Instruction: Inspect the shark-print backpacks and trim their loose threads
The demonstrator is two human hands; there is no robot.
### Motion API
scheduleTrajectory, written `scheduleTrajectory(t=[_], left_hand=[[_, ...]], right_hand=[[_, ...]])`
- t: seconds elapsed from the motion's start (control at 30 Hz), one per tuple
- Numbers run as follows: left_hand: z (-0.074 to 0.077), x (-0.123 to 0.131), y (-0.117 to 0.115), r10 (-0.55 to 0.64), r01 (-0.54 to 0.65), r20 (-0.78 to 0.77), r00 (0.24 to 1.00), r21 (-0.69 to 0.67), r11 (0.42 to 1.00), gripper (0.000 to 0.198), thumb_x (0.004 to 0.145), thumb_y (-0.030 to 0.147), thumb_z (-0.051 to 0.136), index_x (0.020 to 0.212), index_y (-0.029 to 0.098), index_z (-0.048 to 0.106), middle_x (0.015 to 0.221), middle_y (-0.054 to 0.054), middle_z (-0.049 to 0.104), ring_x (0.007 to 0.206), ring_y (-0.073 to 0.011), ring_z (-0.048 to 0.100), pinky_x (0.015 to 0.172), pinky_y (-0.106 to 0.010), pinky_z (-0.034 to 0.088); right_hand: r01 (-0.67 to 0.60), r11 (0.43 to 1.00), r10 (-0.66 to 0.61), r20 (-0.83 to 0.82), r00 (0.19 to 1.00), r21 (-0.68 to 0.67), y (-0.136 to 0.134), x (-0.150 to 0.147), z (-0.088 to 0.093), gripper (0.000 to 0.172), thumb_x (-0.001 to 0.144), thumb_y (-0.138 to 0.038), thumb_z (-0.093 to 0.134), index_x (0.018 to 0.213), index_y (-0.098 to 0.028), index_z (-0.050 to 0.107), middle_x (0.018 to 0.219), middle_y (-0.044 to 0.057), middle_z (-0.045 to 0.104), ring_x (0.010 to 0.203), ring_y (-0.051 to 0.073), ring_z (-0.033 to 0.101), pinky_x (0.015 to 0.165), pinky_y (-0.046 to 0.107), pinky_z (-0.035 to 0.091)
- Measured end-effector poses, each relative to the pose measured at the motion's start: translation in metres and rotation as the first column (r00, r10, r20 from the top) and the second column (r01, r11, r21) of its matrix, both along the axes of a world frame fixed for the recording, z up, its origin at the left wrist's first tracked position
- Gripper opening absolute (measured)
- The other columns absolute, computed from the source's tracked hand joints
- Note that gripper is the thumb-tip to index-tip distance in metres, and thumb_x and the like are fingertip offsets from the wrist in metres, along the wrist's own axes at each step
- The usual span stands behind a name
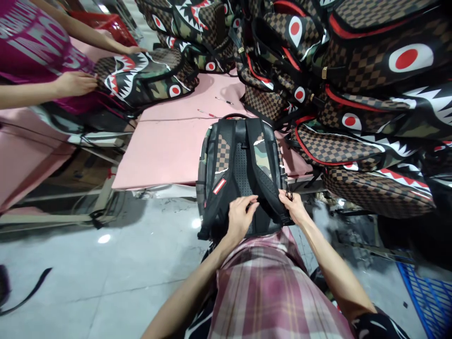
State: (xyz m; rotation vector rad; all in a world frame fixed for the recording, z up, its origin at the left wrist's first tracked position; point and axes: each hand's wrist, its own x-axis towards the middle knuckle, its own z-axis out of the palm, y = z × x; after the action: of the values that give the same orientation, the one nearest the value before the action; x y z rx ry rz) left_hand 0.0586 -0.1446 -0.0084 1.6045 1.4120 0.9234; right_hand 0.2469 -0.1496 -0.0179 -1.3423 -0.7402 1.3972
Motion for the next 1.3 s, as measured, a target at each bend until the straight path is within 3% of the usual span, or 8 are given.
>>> scheduleTrajectory(t=[0.17,0.43,0.57,0.73,0.87,0.93,1.1,1.3], left_hand=[[-0.005,0.035,0.014,0.084,0.156,0.440,0.894,-0.482,0.862,0.024,0.069,0.035,0.065,0.080,0.014,0.060,0.071,-0.003,0.064,0.066,-0.0135,0.060,0.058,-0.023,0.045],[0.005,0.045,0.031,0.074,0.161,0.487,0.870,-0.423,0.892,0.022,0.064,0.033,0.068,0.064,0.014,0.057,0.056,0.001,0.058,0.053,-0.0097,0.052,0.050,-0.020,0.036],[0.001,0.042,0.036,0.088,0.169,0.496,0.864,-0.450,0.877,0.019,0.065,0.031,0.066,0.065,0.014,0.057,0.058,0.000,0.059,0.053,-0.0100,0.053,0.050,-0.019,0.036],[-0.002,0.043,0.035,0.073,0.187,0.479,0.875,-0.473,0.861,0.017,0.066,0.030,0.064,0.065,0.014,0.056,0.058,-0.001,0.061,0.054,-0.0109,0.055,0.051,-0.020,0.037],[0.012,0.031,0.054,-0.159,0.304,0.344,0.925,-0.422,0.854,0.024,0.073,0.034,0.058,0.057,0.016,0.058,0.055,-0.003,0.063,0.055,-0.0148,0.058,0.054,-0.023,0.041],[0.029,0.014,0.085,-0.229,0.290,0.223,0.948,-0.300,0.909,0.024,0.075,0.035,0.056,0.061,0.018,0.064,0.062,-0.003,0.066,0.062,-0.0171,0.060,0.062,-0.026,0.044],[0.073,-0.029,0.224,0.126,-0.144,0.150,0.981,0.114,0.983,0.019,0.078,0.029,0.055,0.093,0.022,0.066,0.086,-0.002,0.068,0.089,-0.0189,0.059,0.086,-0.027,0.040],[0.066,-0.004,0.376,0.204,-0.114,0.372,0.906,-0.249,0.962,0.023,0.080,0.024,0.052,0.097,0.011,0.060,0.097,-0.013,0.065,0.088,-0.0179,0.061,0.078,-0.028,0.045]], right_hand=[[-0.050,0.998,0.050,0.021,0.999,0.031,-0.002,0.000,0.001,0.041,0.061,-0.044,0.072,0.088,-0.014,0.070,0.065,0.001,0.063,0.060,0.013,0.052,0.056,0.025,0.041],[-0.013,0.999,0.001,0.249,0.968,0.047,0.011,0.002,0.013,0.025,0.061,-0.035,0.071,0.075,-0.014,0.067,0.066,0.000,0.061,0.060,0.012,0.050,0.058,0.024,0.039],[-0.213,0.977,0.212,0.109,0.971,-0.010,0.010,0.017,0.013,0.032,0.061,-0.029,0.069,0.091,-0.016,0.069,0.074,0.001,0.063,0.049,0.007,0.041,0.049,0.022,0.033],[-0.087,0.991,0.099,0.117,0.988,-0.099,0.012,0.016,0.012,0.040,0.065,-0.040,0.067,0.096,-0.013,0.067,0.053,-0.003,0.053,0.040,0.004,0.027,0.040,0.020,0.022],[-0.004,1.000,0.004,0.223,0.975,-0.003,0.030,0.003,0.019,0.028,0.060,-0.039,0.073,0.071,-0.015,0.067,0.059,-0.002,0.056,0.053,0.010,0.044,0.052,0.023,0.036],[0.033,0.999,-0.038,0.170,0.985,0.030,0.046,-0.001,0.025,0.026,0.058,-0.038,0.075,0.065,-0.016,0.064,0.060,-0.002,0.057,0.057,0.012,0.049,0.056,0.024,0.040],[0.145,0.989,-0.149,-0.196,0.969,-0.037,0.099,0.002,0.037,0.032,0.053,-0.037,0.078,0.076,-0.018,0.065,0.065,0.001,0.063,0.060,0.016,0.057,0.059,0.028,0.046],[0.137,0.982,-0.174,-0.339,0.924,-0.133,0.154,0.007,0.026,0.027,0.057,-0.033,0.078,0.072,-0.019,0.059,0.052,-0.004,0.056,0.039,0.010,0.048,0.039,0.022,0.039]])
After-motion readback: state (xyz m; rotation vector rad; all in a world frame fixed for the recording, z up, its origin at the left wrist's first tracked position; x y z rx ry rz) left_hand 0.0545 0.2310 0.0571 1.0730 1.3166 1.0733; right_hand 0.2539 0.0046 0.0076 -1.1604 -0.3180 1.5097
